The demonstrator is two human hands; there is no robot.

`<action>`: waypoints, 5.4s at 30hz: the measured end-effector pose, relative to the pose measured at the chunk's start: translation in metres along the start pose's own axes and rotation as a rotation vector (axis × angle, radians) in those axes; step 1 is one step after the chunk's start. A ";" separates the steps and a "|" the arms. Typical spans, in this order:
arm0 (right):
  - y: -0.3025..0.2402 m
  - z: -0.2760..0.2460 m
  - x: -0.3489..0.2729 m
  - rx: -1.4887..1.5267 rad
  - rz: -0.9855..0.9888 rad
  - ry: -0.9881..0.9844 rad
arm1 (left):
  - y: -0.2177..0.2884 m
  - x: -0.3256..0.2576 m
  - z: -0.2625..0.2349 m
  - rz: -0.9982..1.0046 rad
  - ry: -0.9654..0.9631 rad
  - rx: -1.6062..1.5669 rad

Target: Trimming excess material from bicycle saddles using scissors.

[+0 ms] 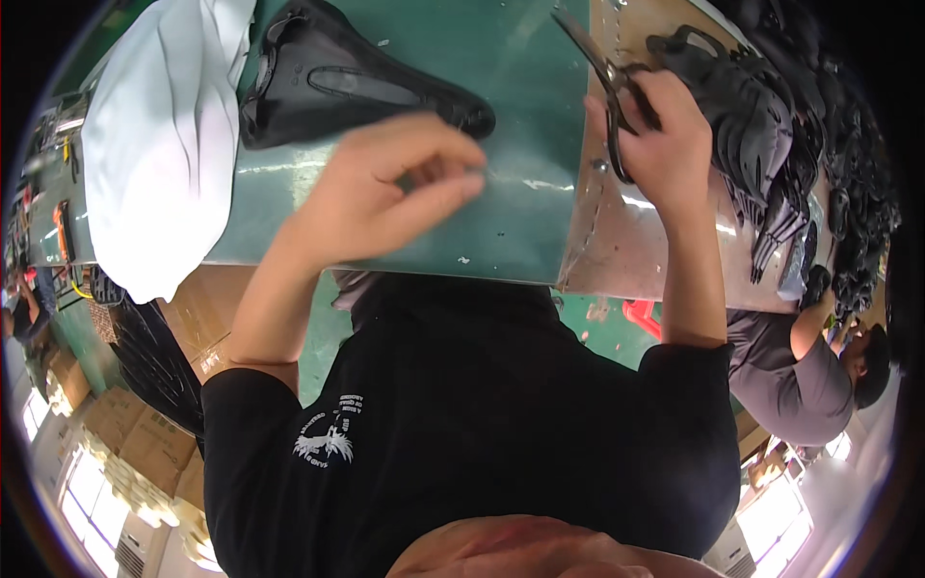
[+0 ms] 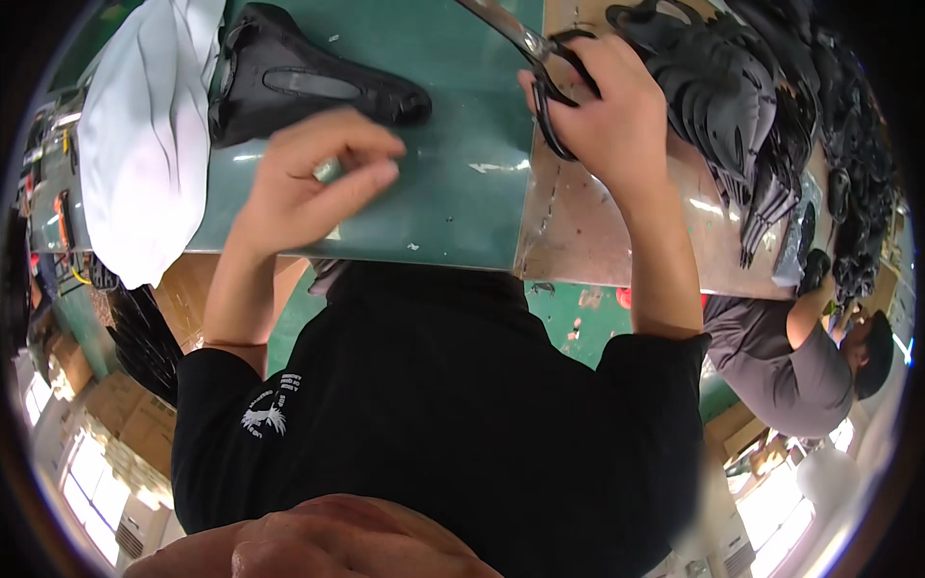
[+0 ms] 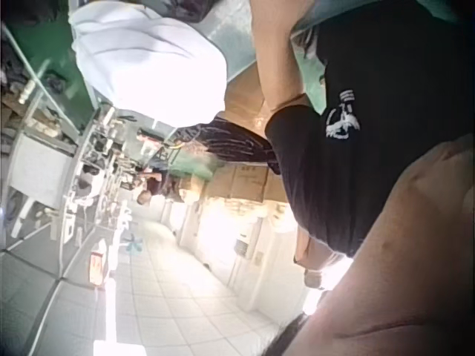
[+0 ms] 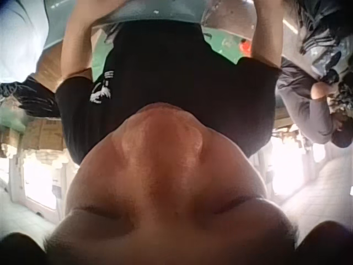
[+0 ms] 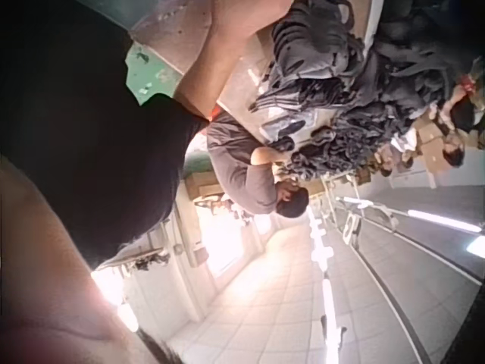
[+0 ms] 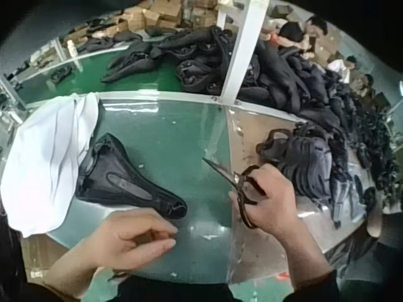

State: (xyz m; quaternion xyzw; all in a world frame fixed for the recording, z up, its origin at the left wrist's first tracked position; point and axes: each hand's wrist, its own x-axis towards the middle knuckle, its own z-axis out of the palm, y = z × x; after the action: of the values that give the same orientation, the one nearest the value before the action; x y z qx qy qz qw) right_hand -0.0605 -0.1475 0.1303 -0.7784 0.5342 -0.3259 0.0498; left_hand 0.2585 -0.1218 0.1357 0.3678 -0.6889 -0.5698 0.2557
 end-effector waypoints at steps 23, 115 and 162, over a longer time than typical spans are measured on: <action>0.007 -0.028 -0.044 -0.286 -0.169 -0.272 | 0.004 0.088 -0.028 0.353 -0.262 0.458; -0.014 -0.045 0.009 -0.361 -0.378 -0.432 | -0.078 0.134 -0.040 0.993 -0.421 -0.232; -0.016 -0.021 0.025 -0.452 -0.446 -0.448 | -0.026 0.102 -0.060 -0.002 -0.343 -0.074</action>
State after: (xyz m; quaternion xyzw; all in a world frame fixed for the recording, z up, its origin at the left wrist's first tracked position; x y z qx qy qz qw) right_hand -0.0543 -0.1566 0.1644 -0.9187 0.3859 -0.0247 -0.0798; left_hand 0.2492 -0.2406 0.1165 0.2561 -0.7008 -0.6493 0.1473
